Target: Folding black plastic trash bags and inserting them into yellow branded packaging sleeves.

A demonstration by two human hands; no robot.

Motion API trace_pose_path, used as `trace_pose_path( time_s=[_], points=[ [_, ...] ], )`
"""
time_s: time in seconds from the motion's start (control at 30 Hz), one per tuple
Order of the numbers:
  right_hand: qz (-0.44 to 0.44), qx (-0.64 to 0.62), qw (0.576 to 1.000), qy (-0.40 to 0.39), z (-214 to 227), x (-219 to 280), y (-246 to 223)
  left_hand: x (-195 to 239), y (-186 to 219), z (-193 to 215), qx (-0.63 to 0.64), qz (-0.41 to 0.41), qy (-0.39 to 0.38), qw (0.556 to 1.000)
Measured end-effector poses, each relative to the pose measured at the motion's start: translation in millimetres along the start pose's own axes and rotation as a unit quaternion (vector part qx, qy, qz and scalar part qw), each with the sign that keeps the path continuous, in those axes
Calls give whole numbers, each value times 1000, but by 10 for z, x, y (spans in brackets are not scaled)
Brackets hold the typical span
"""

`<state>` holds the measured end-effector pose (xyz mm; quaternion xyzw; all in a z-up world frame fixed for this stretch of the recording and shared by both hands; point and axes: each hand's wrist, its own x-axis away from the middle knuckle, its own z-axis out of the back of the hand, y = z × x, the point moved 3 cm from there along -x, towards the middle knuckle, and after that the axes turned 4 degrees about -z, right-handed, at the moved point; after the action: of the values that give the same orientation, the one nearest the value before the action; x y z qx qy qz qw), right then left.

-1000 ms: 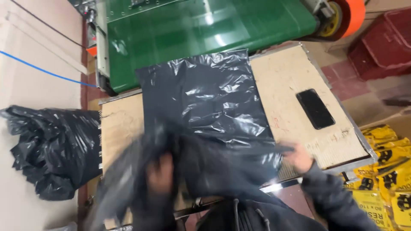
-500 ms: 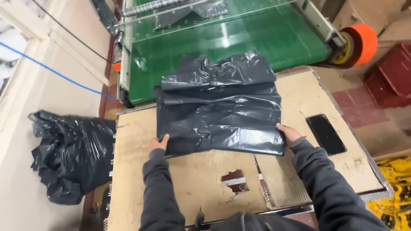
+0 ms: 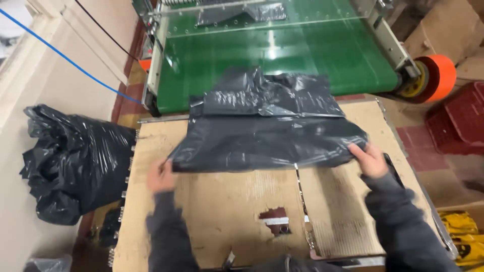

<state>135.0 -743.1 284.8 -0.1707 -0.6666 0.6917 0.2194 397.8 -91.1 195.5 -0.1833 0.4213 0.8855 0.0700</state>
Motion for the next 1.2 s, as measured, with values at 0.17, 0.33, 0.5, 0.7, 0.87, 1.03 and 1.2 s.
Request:
trace_pose_path(
  time_s=[0.17, 0.33, 0.5, 0.7, 0.87, 1.03, 1.2],
  points=[
    [-61, 62, 989, -124, 882, 890, 725, 1229, -539, 690, 320, 129, -65, 936],
    [-340, 35, 938, -49, 756, 1365, 1712, 1896, -631, -14, 145, 201, -344, 906],
    [-297, 102, 942, -117, 839, 1660, 1569, 2295, -668, 41, 214, 228, -265, 912],
    [-303, 195, 930, -69, 908, 1547, 1985, 2508, -594, 577, 154, 274, -250, 916],
    [-353, 142, 909, -173, 936, 1266, 2206, 2687, -1281, 873, -13, 289, -449, 845],
    [-68, 575, 815, 4, -69, 583, 1203, 1289, 127, 280, -260, 24, -241, 935],
    [178, 647, 739, -62, -1038, 227, 786, 350, 748, -1322, -267, -202, -308, 891]
  ],
)
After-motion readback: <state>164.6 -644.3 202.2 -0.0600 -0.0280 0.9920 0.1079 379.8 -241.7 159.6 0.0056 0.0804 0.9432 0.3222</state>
